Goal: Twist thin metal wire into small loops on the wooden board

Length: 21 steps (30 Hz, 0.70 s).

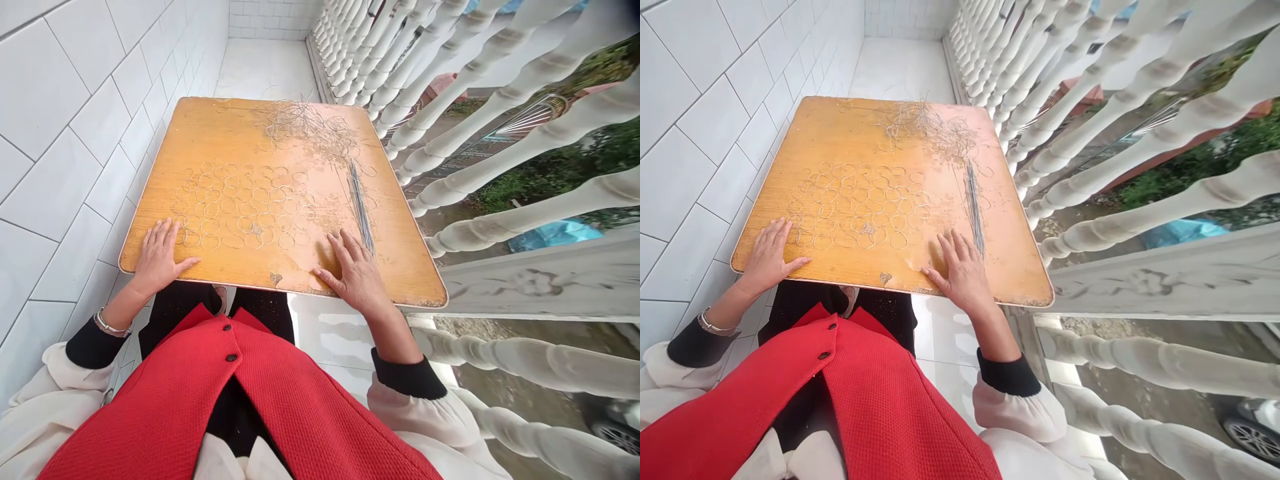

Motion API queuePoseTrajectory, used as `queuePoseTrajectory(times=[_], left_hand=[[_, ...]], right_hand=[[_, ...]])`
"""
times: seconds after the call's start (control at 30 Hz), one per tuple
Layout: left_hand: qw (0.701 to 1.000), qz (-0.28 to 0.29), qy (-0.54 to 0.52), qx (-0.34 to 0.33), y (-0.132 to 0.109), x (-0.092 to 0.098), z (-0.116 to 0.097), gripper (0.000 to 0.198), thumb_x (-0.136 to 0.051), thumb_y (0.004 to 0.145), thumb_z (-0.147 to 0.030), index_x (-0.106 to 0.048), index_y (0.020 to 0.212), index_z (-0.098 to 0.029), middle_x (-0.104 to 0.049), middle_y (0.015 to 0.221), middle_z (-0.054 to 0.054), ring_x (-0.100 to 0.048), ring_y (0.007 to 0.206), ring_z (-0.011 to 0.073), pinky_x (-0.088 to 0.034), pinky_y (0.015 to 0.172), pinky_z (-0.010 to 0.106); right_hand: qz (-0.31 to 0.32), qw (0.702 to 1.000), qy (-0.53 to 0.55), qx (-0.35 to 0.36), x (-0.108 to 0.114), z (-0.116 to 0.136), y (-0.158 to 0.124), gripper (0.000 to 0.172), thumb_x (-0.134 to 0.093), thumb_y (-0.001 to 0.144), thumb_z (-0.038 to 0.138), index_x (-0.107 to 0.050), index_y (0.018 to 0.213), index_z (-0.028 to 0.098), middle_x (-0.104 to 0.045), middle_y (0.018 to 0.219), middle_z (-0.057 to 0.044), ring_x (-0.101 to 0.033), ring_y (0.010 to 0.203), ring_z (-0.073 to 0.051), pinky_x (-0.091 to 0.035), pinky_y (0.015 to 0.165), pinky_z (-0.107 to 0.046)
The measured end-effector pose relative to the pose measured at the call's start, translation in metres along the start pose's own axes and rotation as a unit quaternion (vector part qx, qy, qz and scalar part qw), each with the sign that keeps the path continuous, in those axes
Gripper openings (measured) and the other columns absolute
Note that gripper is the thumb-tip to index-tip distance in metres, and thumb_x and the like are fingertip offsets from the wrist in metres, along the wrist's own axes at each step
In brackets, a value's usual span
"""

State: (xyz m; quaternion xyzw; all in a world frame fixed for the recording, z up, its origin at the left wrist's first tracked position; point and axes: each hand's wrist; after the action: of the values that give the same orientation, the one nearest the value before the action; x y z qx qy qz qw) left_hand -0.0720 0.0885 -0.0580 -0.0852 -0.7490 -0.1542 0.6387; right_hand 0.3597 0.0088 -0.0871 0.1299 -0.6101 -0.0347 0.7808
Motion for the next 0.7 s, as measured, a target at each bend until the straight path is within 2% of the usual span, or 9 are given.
queuePoseTrajectory(times=[0.17, 0.33, 0.5, 0.63, 0.7], left_hand=[[0.999, 0.049, 0.016, -0.017, 0.004, 0.007, -0.006, 0.099, -0.052, 0.085, -0.07, -0.024, 0.156, -0.006, -0.027, 0.162, 0.023, -0.02, 0.152, 0.0381, -0.019, 0.123, 0.052], [0.995, 0.082, 0.048, -0.032, 0.028, 0.007, -0.023, 0.101, -0.047, 0.086, -0.072, -0.022, 0.157, -0.006, -0.021, 0.163, 0.025, -0.016, 0.153, 0.0415, -0.017, 0.123, 0.055], [0.992, 0.1, 0.038, -0.061, 0.085, 0.0, -0.046, 0.1, -0.043, 0.087, -0.074, -0.022, 0.157, -0.005, -0.017, 0.164, 0.026, -0.014, 0.153, 0.0419, -0.015, 0.123, 0.054], [0.992, 0.097, 0.019, -0.077, 0.146, -0.007, -0.065, 0.095, -0.042, 0.09, -0.07, -0.022, 0.157, -0.005, -0.019, 0.164, 0.024, -0.014, 0.153, 0.0419, -0.014, 0.124, 0.053], [0.992, 0.091, 0.01, -0.081, 0.18, -0.012, -0.07, 0.085, -0.039, 0.095, -0.06, -0.023, 0.157, -0.005, -0.02, 0.164, 0.023, -0.016, 0.153, 0.0397, -0.013, 0.124, 0.051]], right_hand=[[0.039, 0.999, -0.015, 0.023, 0.001, 0.013, 0.016, 0.089, -0.049, 0.088, 0.068, -0.023, 0.159, 0.019, -0.02, 0.165, -0.021, -0.025, 0.148, -0.044, -0.032, 0.112, -0.064], [0.063, 0.995, -0.025, 0.07, -0.011, 0.033, 0.058, 0.093, -0.049, 0.087, 0.071, -0.025, 0.158, 0.017, -0.013, 0.166, -0.022, -0.025, 0.147, -0.046, -0.03, 0.113, -0.063], [0.047, 0.995, -0.032, 0.082, -0.032, 0.055, 0.114, 0.092, -0.046, 0.087, 0.073, -0.026, 0.158, 0.017, -0.015, 0.166, -0.021, -0.026, 0.146, -0.046, -0.029, 0.113, -0.061], [0.05, 0.995, -0.036, 0.075, -0.049, 0.067, 0.171, 0.088, -0.037, 0.089, 0.075, -0.032, 0.155, 0.018, -0.023, 0.164, -0.021, -0.028, 0.145, -0.046, -0.027, 0.112, -0.062], [0.049, 0.996, -0.035, 0.072, -0.057, 0.068, 0.206, 0.085, -0.033, 0.091, 0.073, -0.033, 0.154, 0.017, -0.027, 0.162, -0.021, -0.03, 0.143, -0.046, -0.029, 0.111, -0.062]])
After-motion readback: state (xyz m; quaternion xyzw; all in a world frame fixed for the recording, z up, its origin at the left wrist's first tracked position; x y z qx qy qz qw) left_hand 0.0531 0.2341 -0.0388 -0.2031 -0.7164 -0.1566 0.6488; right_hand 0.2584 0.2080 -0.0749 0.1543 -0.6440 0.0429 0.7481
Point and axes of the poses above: each hand's wrist, its own y-axis towards the middle knuckle, its own x-axis out of the back of the hand, z = x × y
